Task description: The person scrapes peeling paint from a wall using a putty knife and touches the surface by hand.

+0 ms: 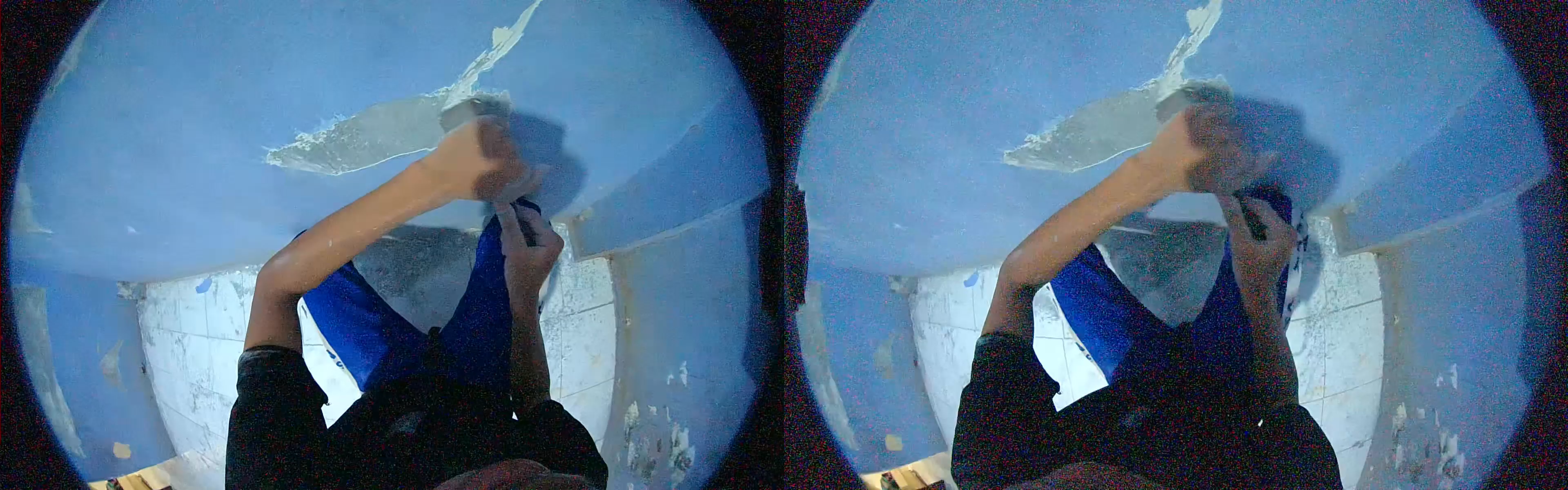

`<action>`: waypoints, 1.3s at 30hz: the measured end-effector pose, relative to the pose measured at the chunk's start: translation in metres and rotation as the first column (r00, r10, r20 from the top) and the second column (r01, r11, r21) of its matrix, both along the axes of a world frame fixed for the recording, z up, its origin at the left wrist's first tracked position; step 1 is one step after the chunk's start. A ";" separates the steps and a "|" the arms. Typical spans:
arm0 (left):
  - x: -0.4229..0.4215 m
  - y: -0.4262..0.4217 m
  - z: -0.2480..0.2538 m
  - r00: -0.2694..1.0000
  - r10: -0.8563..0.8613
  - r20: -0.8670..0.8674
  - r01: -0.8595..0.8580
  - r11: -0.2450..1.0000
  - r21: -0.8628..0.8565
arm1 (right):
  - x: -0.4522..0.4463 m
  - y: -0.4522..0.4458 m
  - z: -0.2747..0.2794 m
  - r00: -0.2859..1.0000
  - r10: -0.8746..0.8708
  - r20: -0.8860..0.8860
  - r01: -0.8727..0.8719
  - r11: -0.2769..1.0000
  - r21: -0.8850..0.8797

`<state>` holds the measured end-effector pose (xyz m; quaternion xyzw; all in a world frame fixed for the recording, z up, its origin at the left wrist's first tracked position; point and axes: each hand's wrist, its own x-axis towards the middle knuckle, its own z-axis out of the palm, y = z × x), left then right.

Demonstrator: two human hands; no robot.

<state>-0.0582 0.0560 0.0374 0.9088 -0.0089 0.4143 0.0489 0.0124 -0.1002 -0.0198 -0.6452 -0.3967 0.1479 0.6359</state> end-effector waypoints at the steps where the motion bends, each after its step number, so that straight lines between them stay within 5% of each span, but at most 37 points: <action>1: -0.008 -0.011 0.013 0.989 0.117 -0.088 -0.136 0.959 -0.250 | -0.001 0.002 0.005 1.000 -0.013 0.006 0.013 1.000 0.005; 2: -0.016 -0.016 0.025 0.957 0.199 -0.212 -0.278 0.839 -0.468 | -0.009 0.006 0.023 0.998 0.043 -0.038 -0.043 0.999 -0.013; 4: -0.037 -0.007 0.044 0.947 0.284 -0.154 -0.268 0.957 0.115 | -0.016 0.022 0.033 0.987 0.160 0.013 -0.160 0.987 0.010; 5: -0.043 -0.003 0.051 0.945 0.312 -0.101 -0.247 0.878 0.409 | -0.020 0.027 0.034 0.973 0.227 0.041 -0.228 0.973 0.026; 11: -0.039 -0.007 0.039 0.945 0.299 -0.133 -0.202 0.853 0.482 | -0.027 0.018 0.023 0.990 0.140 0.003 -0.139 0.985 0.101; 15: 0.002 0.004 0.005 0.997 -0.066 0.049 0.048 0.953 0.298 | 0.000 -0.001 0.010 1.000 -0.007 0.009 0.007 0.999 -0.038; 21: 0.000 0.002 0.010 0.997 0.025 0.067 -0.048 0.928 0.370 | 0.001 0.008 0.015 0.999 0.017 0.047 -0.020 0.998 0.057; 22: -0.006 -0.001 0.019 0.999 -0.006 0.039 -0.009 0.932 0.362 | 0.000 0.006 0.014 0.994 0.069 -0.089 -0.069 0.998 0.000; 25: -0.010 -0.018 0.024 0.993 0.115 -0.014 -0.116 0.973 -0.200 | -0.004 0.012 0.002 0.999 0.049 -0.002 -0.049 0.999 -0.018; 28: -0.004 -0.016 0.023 0.994 0.110 -0.009 -0.109 0.994 0.029 | 0.003 0.007 0.008 0.998 0.046 0.040 -0.046 0.999 -0.014; 31: 0.009 -0.006 0.009 0.998 0.030 0.053 -0.045 0.949 0.311 | 0.009 0.000 0.001 0.994 0.032 -0.103 -0.038 0.998 -0.055; 34: 0.017 -0.008 0.002 0.989 0.127 0.082 -0.150 0.894 0.423 | 0.012 -0.002 -0.004 0.997 -0.021 -0.076 0.018 0.999 -0.040; 39: -0.010 -0.006 0.042 0.972 0.001 0.236 -0.098 0.912 0.398 | 0.003 0.019 0.007 0.995 0.067 -0.073 -0.066 0.997 0.027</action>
